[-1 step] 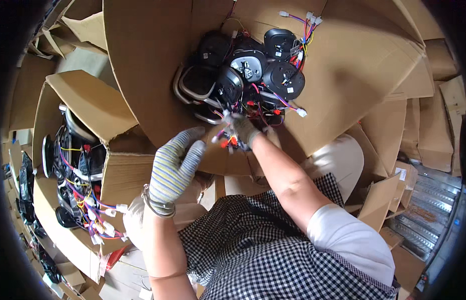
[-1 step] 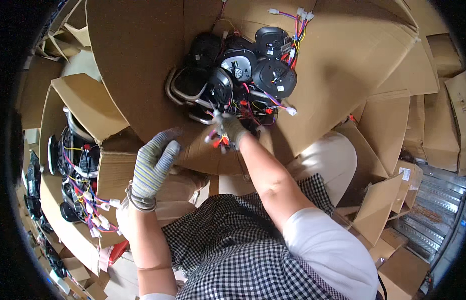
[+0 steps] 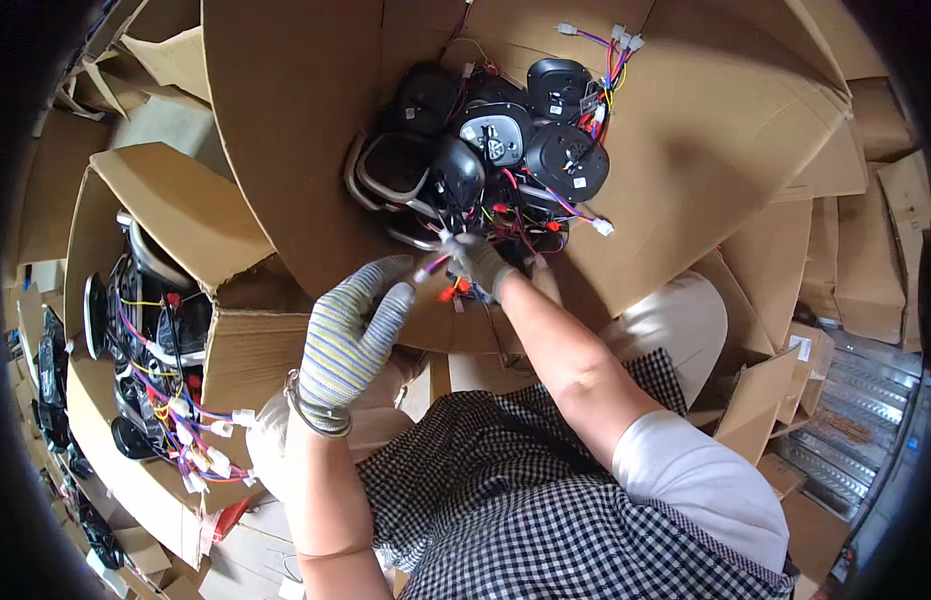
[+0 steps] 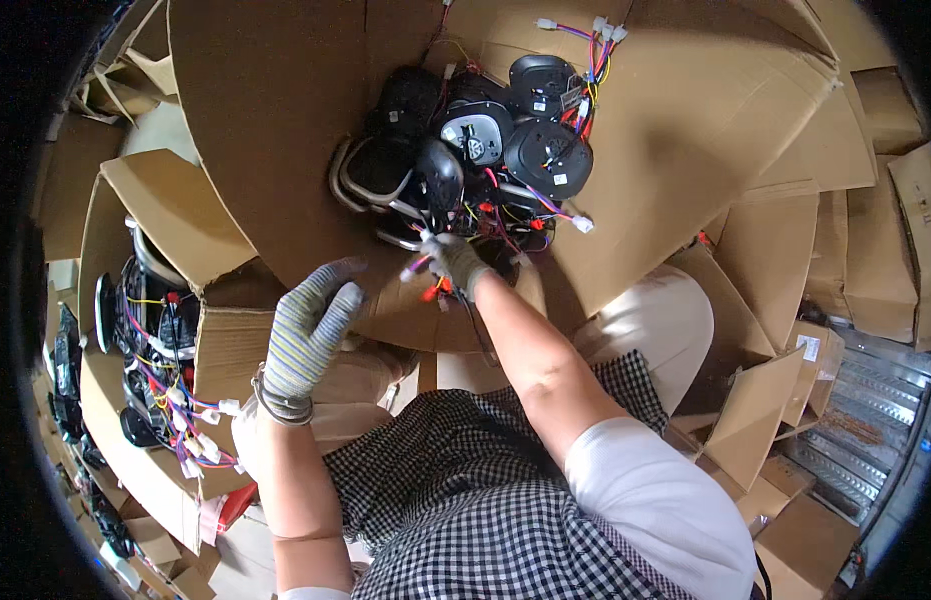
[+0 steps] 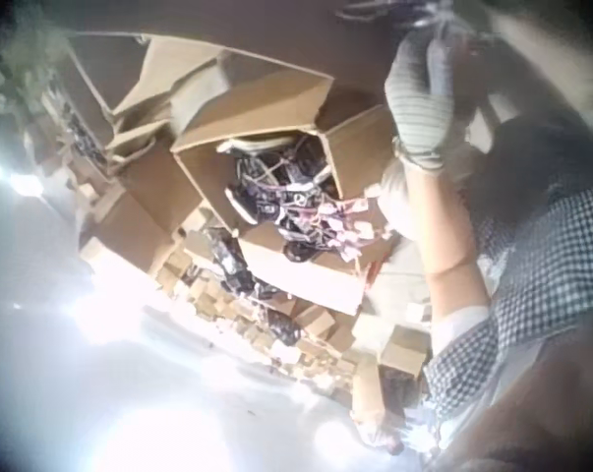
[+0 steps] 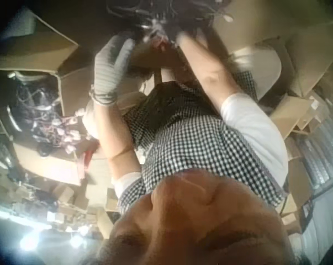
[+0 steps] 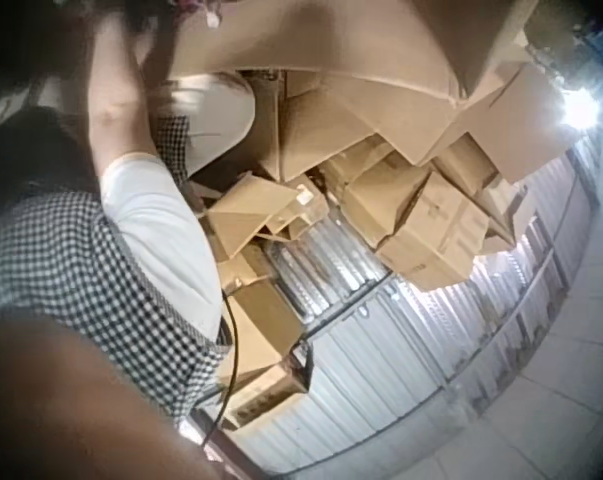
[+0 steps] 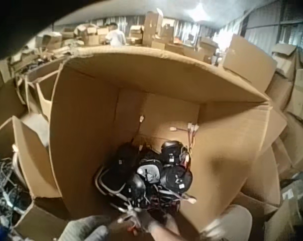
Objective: The person takes electronic display meters from a cardboard box and connects their wire harness terminals together by hand.
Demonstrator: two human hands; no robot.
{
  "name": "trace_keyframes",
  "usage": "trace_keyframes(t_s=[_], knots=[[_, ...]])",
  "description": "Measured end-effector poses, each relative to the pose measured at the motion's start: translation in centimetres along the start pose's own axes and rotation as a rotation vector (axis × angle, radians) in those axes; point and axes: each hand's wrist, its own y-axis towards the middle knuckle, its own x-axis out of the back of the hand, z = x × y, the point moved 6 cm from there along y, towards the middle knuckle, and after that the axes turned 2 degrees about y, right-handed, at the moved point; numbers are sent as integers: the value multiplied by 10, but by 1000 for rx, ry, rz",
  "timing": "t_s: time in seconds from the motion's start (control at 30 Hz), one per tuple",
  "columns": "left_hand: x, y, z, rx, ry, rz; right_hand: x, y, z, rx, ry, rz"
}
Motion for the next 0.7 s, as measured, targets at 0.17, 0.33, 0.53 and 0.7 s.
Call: trace_keyframes(t_s=[0.17,0.33,0.53,0.7], knots=[[1,22,6,-100,30,-14,-7,-44,31,246,-904,-53],[0,21,-1,-87,23,-18,16,-103,92,409,-1475,-357],[0,15,10,-109,78,-38,-18,-154,152,604,-1723,-459],[4,8,24,-101,237,-33,-39,-148,61,642,-1798,-153]])
